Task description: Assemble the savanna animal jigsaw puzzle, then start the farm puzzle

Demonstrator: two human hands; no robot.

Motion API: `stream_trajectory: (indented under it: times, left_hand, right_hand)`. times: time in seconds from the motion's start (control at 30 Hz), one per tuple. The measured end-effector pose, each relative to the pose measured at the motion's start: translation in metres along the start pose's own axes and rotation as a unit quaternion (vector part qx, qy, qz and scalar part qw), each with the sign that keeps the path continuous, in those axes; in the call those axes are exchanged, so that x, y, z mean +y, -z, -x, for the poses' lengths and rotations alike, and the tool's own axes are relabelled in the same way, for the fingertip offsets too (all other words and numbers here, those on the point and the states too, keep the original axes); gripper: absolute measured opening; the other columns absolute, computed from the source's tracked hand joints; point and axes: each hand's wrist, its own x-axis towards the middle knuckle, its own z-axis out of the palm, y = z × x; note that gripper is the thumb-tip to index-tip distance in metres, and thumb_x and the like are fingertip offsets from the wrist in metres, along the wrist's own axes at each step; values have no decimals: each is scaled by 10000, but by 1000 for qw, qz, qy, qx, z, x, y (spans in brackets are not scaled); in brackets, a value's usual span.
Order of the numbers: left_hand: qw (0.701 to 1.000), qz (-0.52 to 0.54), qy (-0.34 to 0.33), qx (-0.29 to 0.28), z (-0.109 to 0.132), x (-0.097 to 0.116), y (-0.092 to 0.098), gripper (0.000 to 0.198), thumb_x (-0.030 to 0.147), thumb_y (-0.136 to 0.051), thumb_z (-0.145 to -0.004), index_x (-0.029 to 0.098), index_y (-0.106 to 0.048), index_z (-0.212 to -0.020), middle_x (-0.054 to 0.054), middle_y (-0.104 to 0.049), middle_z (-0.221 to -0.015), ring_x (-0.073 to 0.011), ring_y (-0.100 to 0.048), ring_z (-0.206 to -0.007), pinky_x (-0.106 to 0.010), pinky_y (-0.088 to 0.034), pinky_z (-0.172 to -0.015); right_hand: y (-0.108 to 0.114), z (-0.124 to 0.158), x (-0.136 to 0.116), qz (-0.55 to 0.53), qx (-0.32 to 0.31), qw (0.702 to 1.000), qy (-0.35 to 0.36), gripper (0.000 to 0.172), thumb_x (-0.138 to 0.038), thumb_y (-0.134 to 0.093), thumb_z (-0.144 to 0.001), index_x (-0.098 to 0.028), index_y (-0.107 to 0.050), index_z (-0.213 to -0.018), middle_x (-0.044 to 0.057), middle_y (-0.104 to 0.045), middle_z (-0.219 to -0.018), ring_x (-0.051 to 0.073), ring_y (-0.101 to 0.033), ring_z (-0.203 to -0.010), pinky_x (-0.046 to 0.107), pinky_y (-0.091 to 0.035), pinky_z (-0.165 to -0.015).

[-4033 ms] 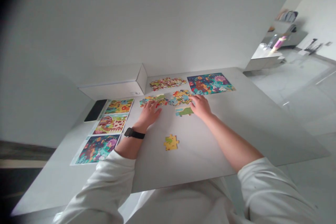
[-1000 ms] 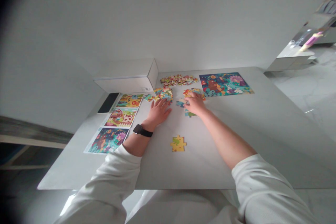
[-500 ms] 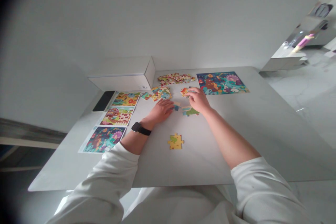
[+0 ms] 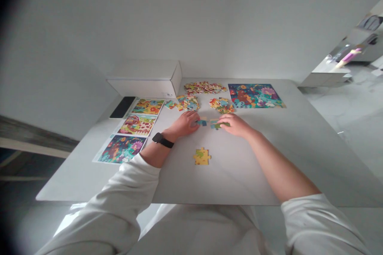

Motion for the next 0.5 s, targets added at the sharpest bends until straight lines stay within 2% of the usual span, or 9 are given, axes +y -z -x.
stream_trajectory:
  times: [0.13,0.2,0.37,0.5]
  left_hand:
    - [1000,7,-9,16,2,1,-1,307,228,-682,-923,197,-685,-1228,-147,-708,-1330,-300,-639,-1293,-467,-504,-1155]
    - [1000,-2,-12,15,2,1,-1,307,235,-686,-926,196,-689,-1231,-139,-721,-1314,-304,-641,-1291,-484,-481,-1180]
    - [1000,1,0,12,2,1,1,328,264,-732,-888,198,-697,-1207,-127,-734,-1237,-312,-659,-1228,-480,-504,-1129]
    - [999,13,-26,17,2,4,2,342,274,-744,-871,191,-707,-1200,-125,-722,-1230,-301,-651,-1213,-455,-508,-1118]
  right_hand:
    - [-12,8,2,42,69,997,1,255,-236,-671,-978,-297,-866,-1131,86,-796,-1282,292,-737,-1189,526,-568,-1097]
    - [-16,9,3,55,87,995,5,256,-211,-672,-970,-302,-866,-1110,80,-803,-1255,289,-737,-1161,527,-565,-1086]
    - [-22,10,1,83,90,992,15,268,-190,-668,-966,-303,-860,-1115,69,-806,-1209,288,-724,-1127,523,-553,-1065]
    - [-23,13,-1,99,86,991,4,274,-221,-698,-959,-313,-851,-1166,67,-791,-1241,293,-705,-1153,512,-545,-1061]
